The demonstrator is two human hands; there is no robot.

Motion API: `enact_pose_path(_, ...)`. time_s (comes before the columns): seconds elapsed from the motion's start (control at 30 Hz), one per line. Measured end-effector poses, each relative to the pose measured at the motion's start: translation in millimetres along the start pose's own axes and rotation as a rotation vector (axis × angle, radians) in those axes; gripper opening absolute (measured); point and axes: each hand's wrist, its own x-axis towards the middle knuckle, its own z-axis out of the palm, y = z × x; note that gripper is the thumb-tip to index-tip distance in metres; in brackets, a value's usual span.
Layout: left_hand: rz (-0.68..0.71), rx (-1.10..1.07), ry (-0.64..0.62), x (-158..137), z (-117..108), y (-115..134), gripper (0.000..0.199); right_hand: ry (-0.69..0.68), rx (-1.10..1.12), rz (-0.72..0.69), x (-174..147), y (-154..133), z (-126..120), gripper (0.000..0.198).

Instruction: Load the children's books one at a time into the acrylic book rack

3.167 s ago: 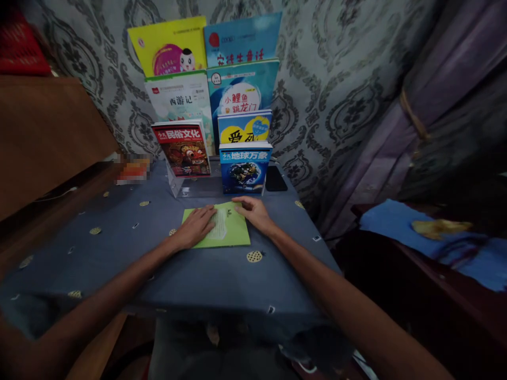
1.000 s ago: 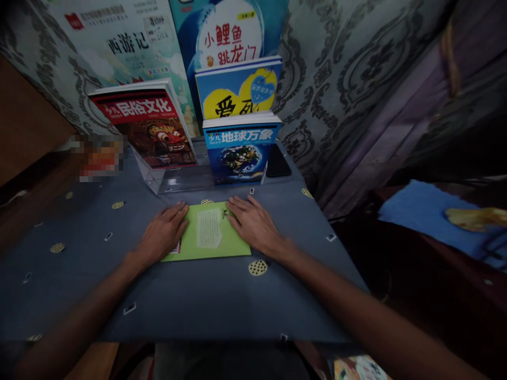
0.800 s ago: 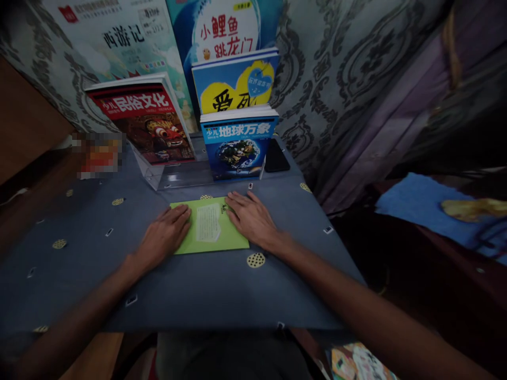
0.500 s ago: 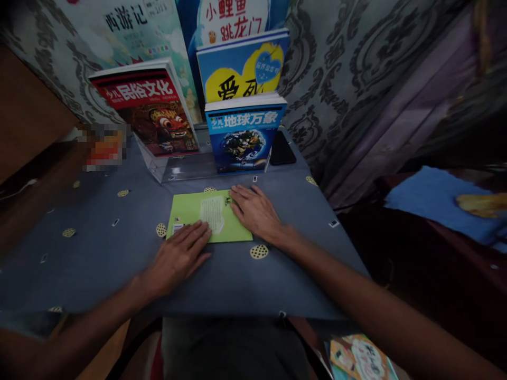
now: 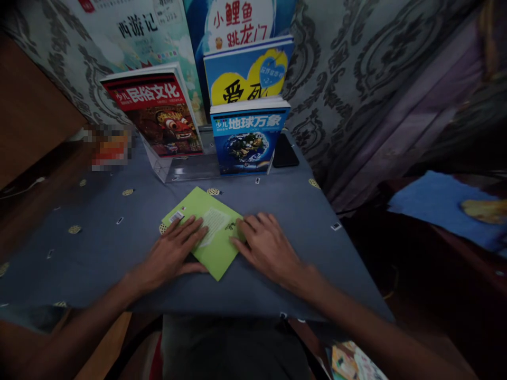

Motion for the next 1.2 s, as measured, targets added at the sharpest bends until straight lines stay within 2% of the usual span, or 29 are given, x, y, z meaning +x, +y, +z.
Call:
enact_pose_path(0.1, 0.088, -0.105, -0.054, -6.5, -6.1, -10.1, 0.104, 0.055, 0.077, -0.04, -19.3, -17.5, -9.8, 0.03)
enact_pose_path(0.17, 0.12, -0.181, -0.091, -10.3, -10.7, -15.6, 0.108, 0.088, 0.131, -0.076, -28.4, -28.7, -16.0, 0.026)
enact_pose_path(0.23, 0.116, -0.232, -0.117, -12.7, -14.4, -18.4, 0.1, 0.109, 0.18, -0.12, -32.3, -35.8, -20.8, 0.023)
enact_pose_path(0.33, 0.085, -0.243, -0.117, -12.6, -17.4, -16.5, 0.078, 0.121, 0.23, -0.142, -24.7, -35.9, -22.0, 0.023)
enact_pose_path(0.47, 0.056, -0.223, -0.099, -9.2, -20.3, -10.0, 0.066, 0.053, 0.303, -0.112, 12.2, -31.3, -10.8, 0.032)
enact_pose_path(0.6, 0.049, -0.225, -0.104, -10.4, -20.0, -9.1, 0.066, -0.083, 0.587, -0.199, 65.2, -43.3, 7.8, 0.04)
enact_pose_path(0.77, -0.022, -0.223, -0.138, -15.1, -16.4, -11.6, 0.059, -0.378, 0.707, -0.31, 117.7, -57.7, 31.6, 0.048)
enact_pose_path(0.83, -0.02, -0.238, -0.14, -14.0, -17.8, -11.1, 0.061, -0.408, 0.704, -0.32, 128.5, -54.2, 39.8, 0.049)
enact_pose_path(0.97, -0.005, -0.26, -0.129, -10.3, -20.9, -9.9, 0.061, -0.347, 0.631, -0.28, 132.7, -33.4, 50.5, 0.05)
enact_pose_path(1.2, 0.042, -0.242, -0.108, -11.8, -14.9, -13.7, 0.064, -0.284, 0.491, -0.217, 106.7, 2.8, 55.7, 0.053)
